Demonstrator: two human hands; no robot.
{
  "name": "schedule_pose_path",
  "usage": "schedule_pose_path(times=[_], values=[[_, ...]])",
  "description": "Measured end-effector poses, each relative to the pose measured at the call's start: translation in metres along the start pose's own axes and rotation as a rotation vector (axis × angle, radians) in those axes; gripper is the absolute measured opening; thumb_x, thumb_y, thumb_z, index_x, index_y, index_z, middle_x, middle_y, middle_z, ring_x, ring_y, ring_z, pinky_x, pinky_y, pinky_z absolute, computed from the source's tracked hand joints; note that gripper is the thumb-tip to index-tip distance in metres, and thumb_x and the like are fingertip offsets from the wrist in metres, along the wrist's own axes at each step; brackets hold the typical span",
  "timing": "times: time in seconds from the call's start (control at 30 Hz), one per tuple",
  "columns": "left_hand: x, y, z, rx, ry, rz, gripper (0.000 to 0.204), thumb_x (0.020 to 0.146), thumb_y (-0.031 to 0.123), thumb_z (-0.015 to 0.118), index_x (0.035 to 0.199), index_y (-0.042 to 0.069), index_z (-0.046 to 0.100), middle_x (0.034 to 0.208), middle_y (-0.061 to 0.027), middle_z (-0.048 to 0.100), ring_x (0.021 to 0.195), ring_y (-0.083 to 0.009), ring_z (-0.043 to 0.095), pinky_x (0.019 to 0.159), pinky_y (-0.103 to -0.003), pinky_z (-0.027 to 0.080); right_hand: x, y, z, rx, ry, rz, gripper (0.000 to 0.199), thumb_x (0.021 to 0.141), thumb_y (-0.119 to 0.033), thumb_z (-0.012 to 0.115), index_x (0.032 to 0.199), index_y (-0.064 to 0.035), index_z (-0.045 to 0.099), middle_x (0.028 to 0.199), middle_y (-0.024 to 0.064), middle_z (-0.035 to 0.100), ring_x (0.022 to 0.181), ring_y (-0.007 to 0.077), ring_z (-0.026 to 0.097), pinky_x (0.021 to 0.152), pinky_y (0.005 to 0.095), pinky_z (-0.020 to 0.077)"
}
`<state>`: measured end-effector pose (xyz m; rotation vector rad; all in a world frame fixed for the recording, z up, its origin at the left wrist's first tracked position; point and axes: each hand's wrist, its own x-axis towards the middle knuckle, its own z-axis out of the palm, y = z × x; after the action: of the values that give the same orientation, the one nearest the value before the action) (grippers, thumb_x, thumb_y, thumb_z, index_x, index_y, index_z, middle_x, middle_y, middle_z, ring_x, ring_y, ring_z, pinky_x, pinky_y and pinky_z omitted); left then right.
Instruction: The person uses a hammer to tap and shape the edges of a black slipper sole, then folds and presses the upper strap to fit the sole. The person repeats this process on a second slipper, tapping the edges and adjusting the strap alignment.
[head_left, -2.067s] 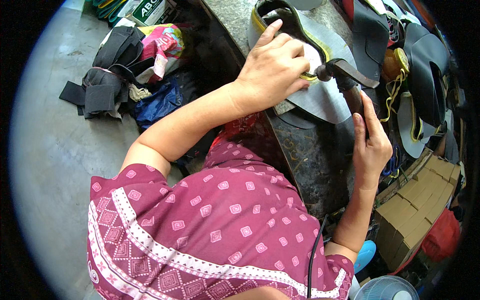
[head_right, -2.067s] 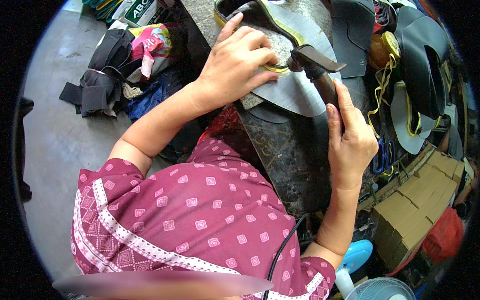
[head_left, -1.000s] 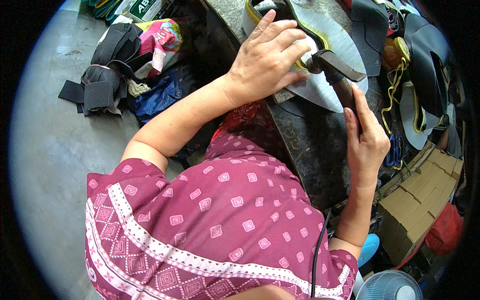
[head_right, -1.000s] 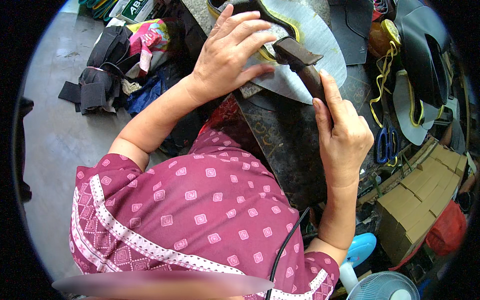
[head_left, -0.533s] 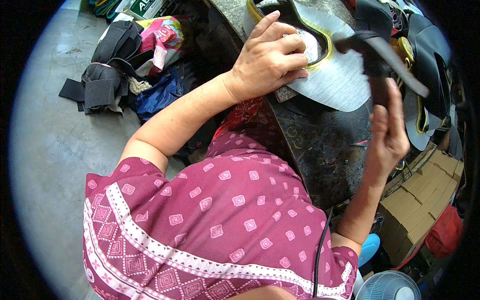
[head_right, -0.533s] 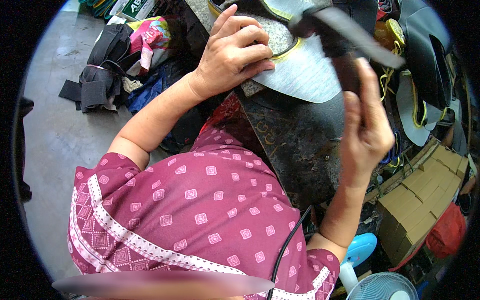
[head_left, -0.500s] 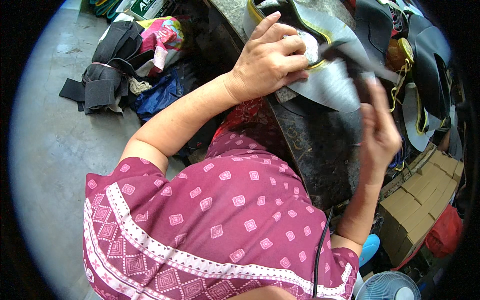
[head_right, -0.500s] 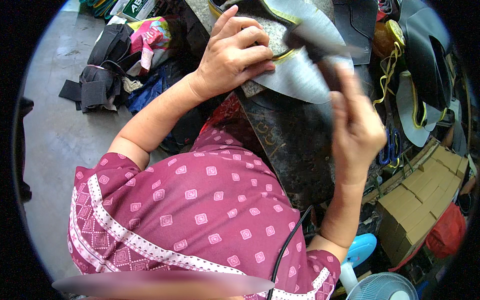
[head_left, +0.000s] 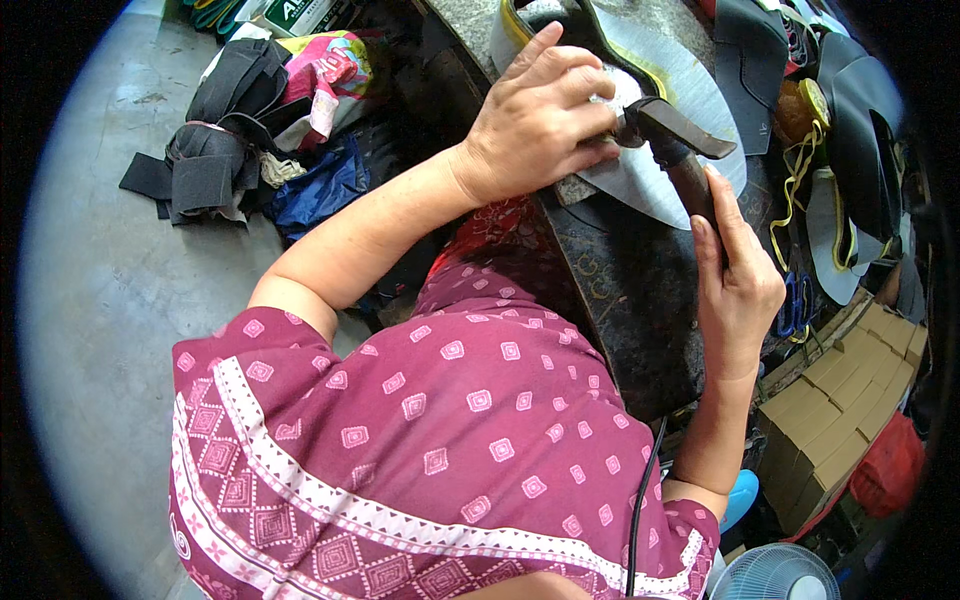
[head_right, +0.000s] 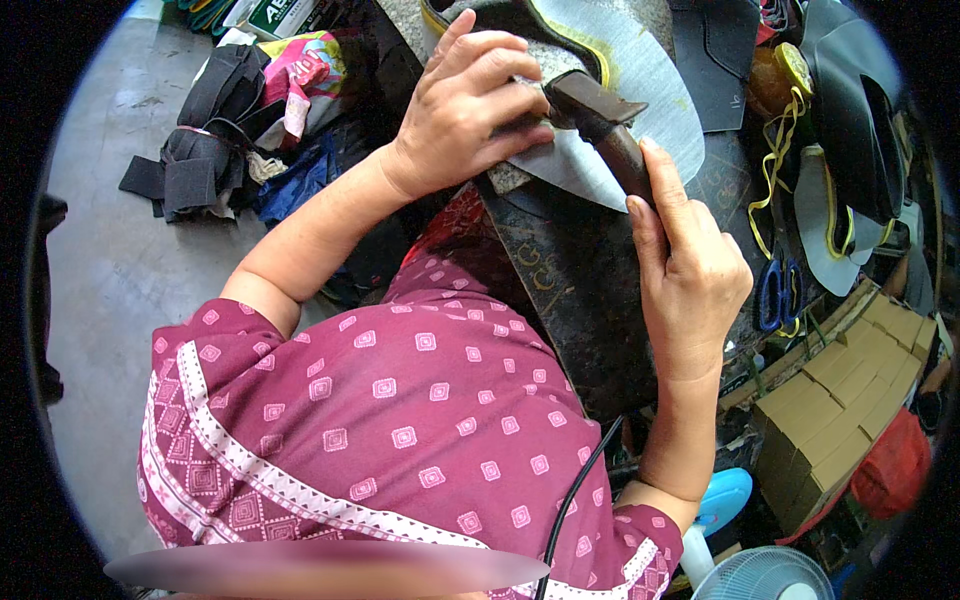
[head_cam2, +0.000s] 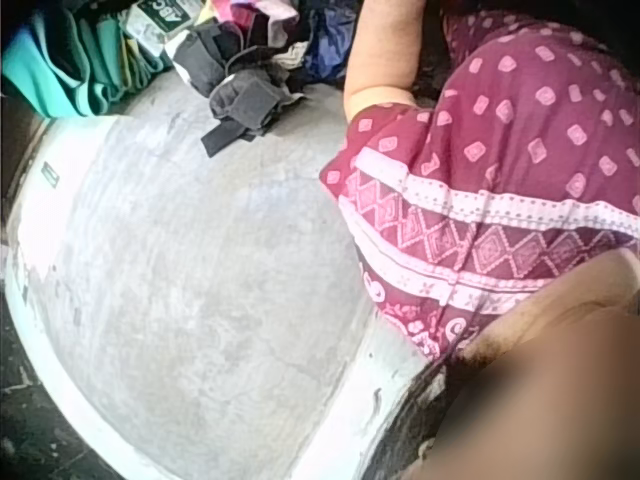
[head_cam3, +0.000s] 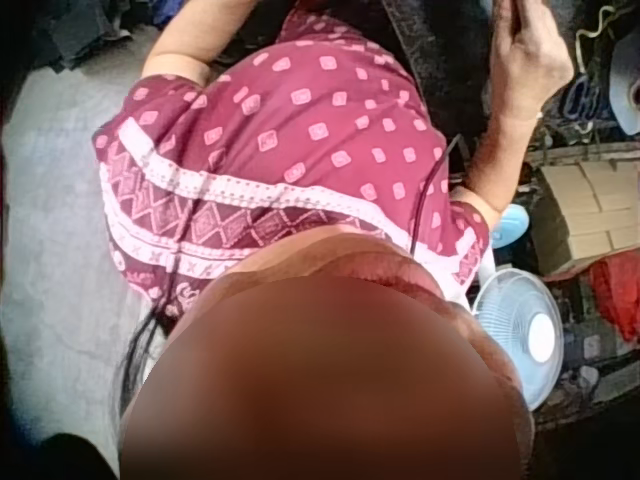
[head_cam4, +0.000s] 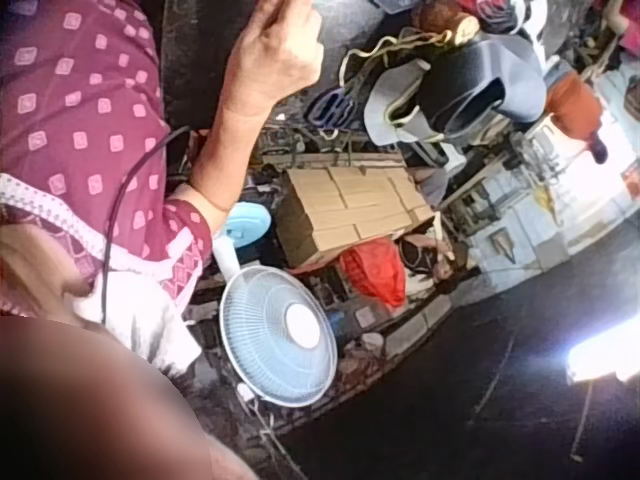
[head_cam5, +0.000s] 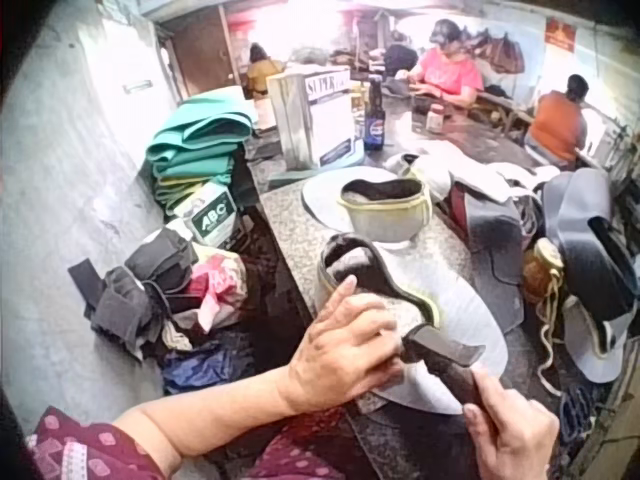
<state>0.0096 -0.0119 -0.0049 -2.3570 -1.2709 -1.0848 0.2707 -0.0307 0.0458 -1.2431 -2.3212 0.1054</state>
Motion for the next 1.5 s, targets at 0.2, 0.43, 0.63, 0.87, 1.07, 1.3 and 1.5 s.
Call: schedule_pose_path(times=[0.2,0.43,0.63,0.87,1.07,1.3,1.5], values=[[-0.001,-0.004,-0.008,-0.025,-0.066,0.001,0.027,0.073,0.031,0.082,0.094,0.017,0.071,0.107,0.0022,0.064,0.115,-0.0204,0.057,0.119,-0.047,0.031,-0.004,0.002,-0.001,-0.019,-0.033,0.030,0.044,0.093,-0.024,0.070,0.137,-0.0252,0.064,0.080,0.0091,0.067,0.058,0.0250,0.060,0.059,0.0370,0.0494],[-0.003,-0.004,-0.004,-0.002,-0.033,0.040,0.020,0.075,0.030,0.080,0.089,0.019,0.070,0.103,0.0032,0.063,0.113,-0.0191,0.057,0.118,-0.047,0.032,0.007,0.006,-0.010,0.225,0.050,0.068,0.036,0.094,-0.012,0.069,0.130,-0.0124,0.069,0.109,0.0128,0.074,0.089,0.0222,0.073,0.080,0.0330,0.0549],[-0.005,-0.004,-0.002,0.006,-0.018,0.044,0.018,0.076,0.030,0.079,0.086,0.019,0.069,0.101,0.0034,0.062,0.112,-0.0192,0.057,0.117,-0.048,0.033,0.001,0.003,-0.003,0.139,-0.020,0.111,0.041,0.094,-0.016,0.071,0.135,-0.0149,0.066,0.102,0.0150,0.074,0.086,0.0239,0.073,0.077,0.0340,0.0550],[-0.005,-0.003,-0.003,0.005,-0.031,0.041,0.016,0.077,0.027,0.081,0.086,0.019,0.071,0.101,0.0032,0.064,0.112,-0.0194,0.058,0.118,-0.047,0.031,-0.001,0.009,-0.015,0.295,0.090,0.057,0.038,0.093,-0.011,0.070,0.131,-0.0027,0.066,0.107,0.0157,0.074,0.084,0.0192,0.070,0.079,0.0308,0.0540],[-0.005,-0.003,-0.003,0.002,-0.044,0.032,0.016,0.077,0.026,0.081,0.087,0.018,0.071,0.102,0.0033,0.064,0.112,-0.0199,0.058,0.118,-0.047,0.030,-0.003,0.005,0.002,0.129,-0.035,0.028,0.046,0.093,-0.013,0.070,0.138,-0.0096,0.062,0.108,0.0168,0.073,0.079,0.0239,0.071,0.075,0.0341,0.0547],[-0.005,-0.002,-0.002,0.009,-0.036,0.037,0.015,0.078,0.025,0.081,0.087,0.017,0.070,0.101,0.0027,0.064,0.112,-0.0201,0.058,0.118,-0.048,0.029,-0.010,0.013,-0.012,0.388,0.172,0.128,0.039,0.093,-0.009,0.070,0.131,-0.0018,0.065,0.113,0.0159,0.074,0.093,0.0203,0.072,0.083,0.0312,0.0540],[-0.005,-0.001,-0.002,0.006,-0.050,0.029,0.014,0.078,0.025,0.080,0.086,0.017,0.071,0.101,0.0025,0.064,0.113,-0.0200,0.059,0.119,-0.047,0.027,-0.002,0.009,0.006,0.139,0.008,0.195,0.042,0.094,-0.014,0.070,0.136,-0.0172,0.065,0.114,0.0137,0.073,0.090,0.0246,0.073,0.079,0.0326,0.0552]])
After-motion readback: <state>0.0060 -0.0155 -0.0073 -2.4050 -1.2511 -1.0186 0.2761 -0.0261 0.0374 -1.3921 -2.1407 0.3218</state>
